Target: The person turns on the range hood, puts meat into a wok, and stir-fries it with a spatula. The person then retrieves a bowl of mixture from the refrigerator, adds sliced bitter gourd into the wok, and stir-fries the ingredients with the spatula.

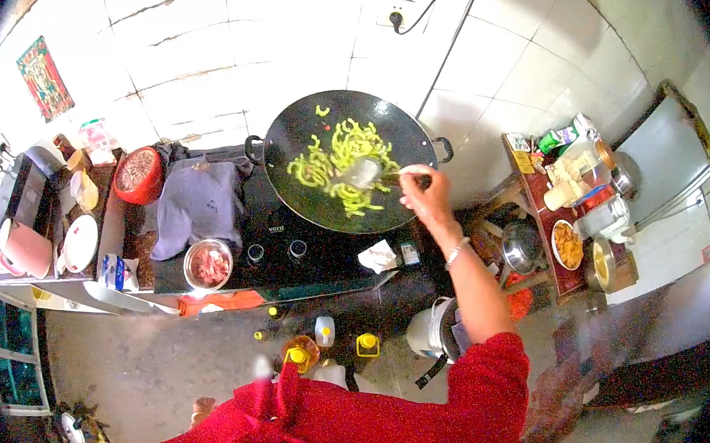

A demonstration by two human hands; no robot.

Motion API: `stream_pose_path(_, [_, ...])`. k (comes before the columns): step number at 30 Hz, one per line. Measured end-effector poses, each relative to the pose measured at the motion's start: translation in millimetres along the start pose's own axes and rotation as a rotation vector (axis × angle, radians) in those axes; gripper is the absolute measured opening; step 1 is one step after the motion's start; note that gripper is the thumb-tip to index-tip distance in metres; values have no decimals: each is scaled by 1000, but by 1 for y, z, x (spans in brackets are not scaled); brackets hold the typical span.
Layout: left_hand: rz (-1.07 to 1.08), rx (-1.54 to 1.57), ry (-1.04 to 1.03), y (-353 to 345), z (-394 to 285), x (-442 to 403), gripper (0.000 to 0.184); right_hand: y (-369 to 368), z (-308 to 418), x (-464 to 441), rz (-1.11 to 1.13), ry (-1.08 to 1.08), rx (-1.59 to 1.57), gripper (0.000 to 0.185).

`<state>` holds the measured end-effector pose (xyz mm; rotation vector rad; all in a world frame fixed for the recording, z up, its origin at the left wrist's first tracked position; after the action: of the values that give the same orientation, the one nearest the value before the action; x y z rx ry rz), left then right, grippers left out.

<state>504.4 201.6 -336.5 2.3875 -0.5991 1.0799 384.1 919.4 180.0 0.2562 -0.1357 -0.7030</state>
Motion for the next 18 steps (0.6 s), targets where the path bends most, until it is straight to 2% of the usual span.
stream_pose_path(3, [-192, 71, -133, 14, -11, -5, 5, 39, 7, 1, -170, -49, -39, 21])
stream_pose_path(4, [-245, 190, -193, 23, -12, -12, 4, 47, 2, -3, -220, -58, -38, 25])
stream_pose_path(6, [-270, 672, -383, 43, -31, -23, 6, 41, -19, -7, -210, -132, -146, 24])
stream_pose_path(7, [-373, 619, -434, 52, -46, -20, 6, 34, -31, -8, -197, -145, -205, 24])
stream_pose_path(8, [-480, 556, -478, 54, -99, 8, 8, 26, -41, -6, -185, -159, -266, 24])
stream_pose_path(9, [-588, 487, -514, 48, -191, 61, 9, 19, -47, -3, -145, -162, -284, 25])
stream_pose_path(13, [-648, 300, -843, 91, -326, 77, 6, 10, -32, 27, -130, -279, -351, 26])
stream_pose_path(15, [-691, 337, -878, 117, -387, 81, 7, 7, -7, 39, -173, -168, -186, 24])
stream_pose_path(16, [-667, 304, -1004, 142, -396, 58, 9, 1, 2, 46, -232, -128, -73, 18])
stream_pose_path(17, [-681, 301, -1095, 160, -421, 56, 12, -7, 3, 46, -173, 64, 4, 12])
stream_pose_path(18, [-704, 270, -1105, 181, -441, 46, 13, -20, 3, 47, -109, 96, 138, 10])
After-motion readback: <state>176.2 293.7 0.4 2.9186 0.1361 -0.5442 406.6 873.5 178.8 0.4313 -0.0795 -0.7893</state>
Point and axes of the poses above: each hand's wrist, its own x-axis away from the middle knuckle, its own y-axis out of the back of the hand, z = x × y, the point moved 5 cm from there along -x, towards the middle knuckle, and after that the axes turned 11 degrees about -y, right-handed, at the moved point
